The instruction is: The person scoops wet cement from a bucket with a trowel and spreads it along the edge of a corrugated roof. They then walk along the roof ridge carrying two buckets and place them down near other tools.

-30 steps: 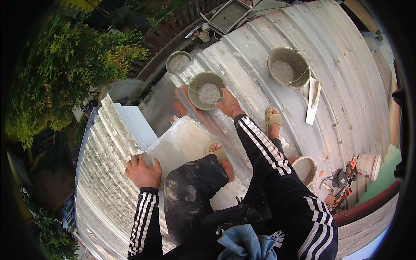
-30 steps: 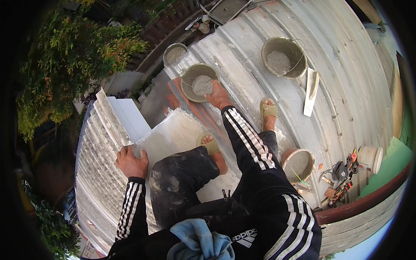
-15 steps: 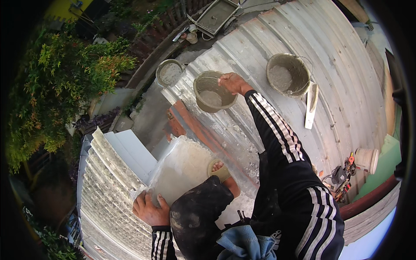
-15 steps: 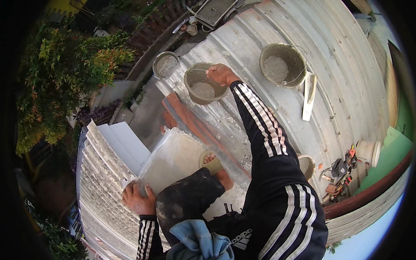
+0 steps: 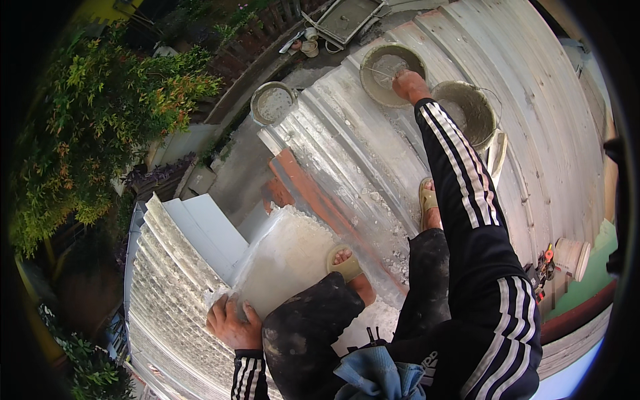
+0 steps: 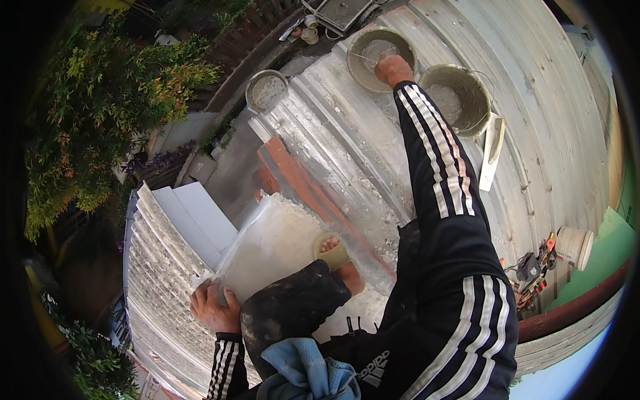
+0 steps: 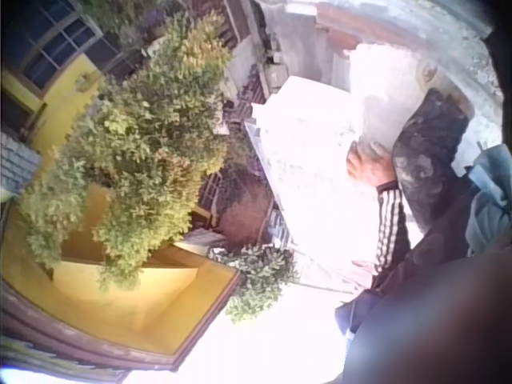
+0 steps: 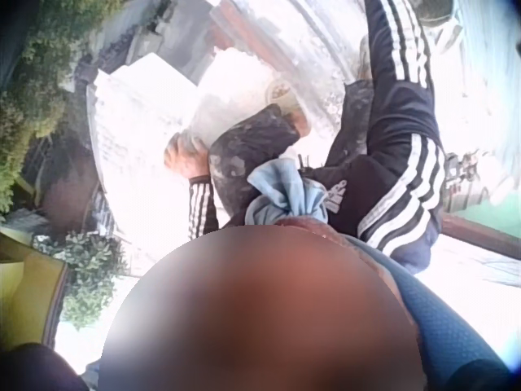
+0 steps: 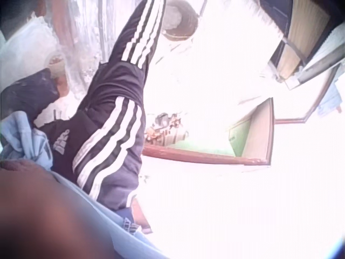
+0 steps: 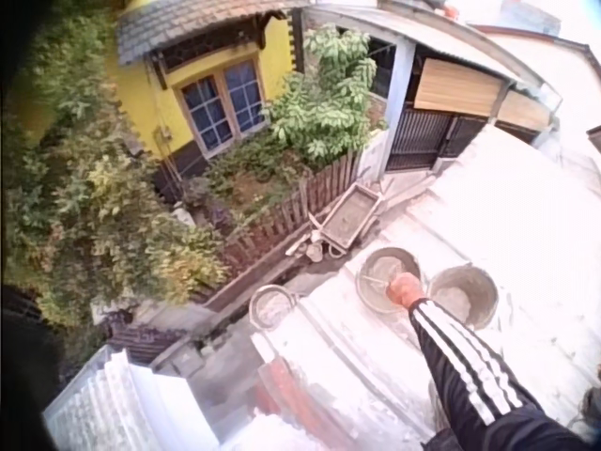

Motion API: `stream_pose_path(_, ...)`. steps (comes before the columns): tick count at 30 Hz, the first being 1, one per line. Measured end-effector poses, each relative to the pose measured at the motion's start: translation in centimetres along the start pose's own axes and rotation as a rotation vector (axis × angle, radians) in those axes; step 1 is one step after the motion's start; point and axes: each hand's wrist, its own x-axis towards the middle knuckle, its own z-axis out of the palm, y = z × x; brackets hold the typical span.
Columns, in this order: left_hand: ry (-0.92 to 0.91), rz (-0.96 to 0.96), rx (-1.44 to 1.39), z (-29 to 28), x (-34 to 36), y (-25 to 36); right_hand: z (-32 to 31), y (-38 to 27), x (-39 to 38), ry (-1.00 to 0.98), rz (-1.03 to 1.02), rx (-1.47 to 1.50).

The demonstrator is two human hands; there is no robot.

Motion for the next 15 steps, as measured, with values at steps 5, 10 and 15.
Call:
stream_pose_path(5,0.010,0.008,0.014,0.3,0.0,-0.1,3.1,4.3,3.3,0.043,-0.017,0.018)
stream_pose_path(10,-0.012,-0.006,0.019,0.7,-0.2,-0.2,4.5,4.8,2.7,0.098,0.016,0.064)
stream_pose_path(15,-0.030,0.000,0.030,0.9,-0.4,-0.5,2.6,3.2,0.2,-0.222,0.038,0.101)
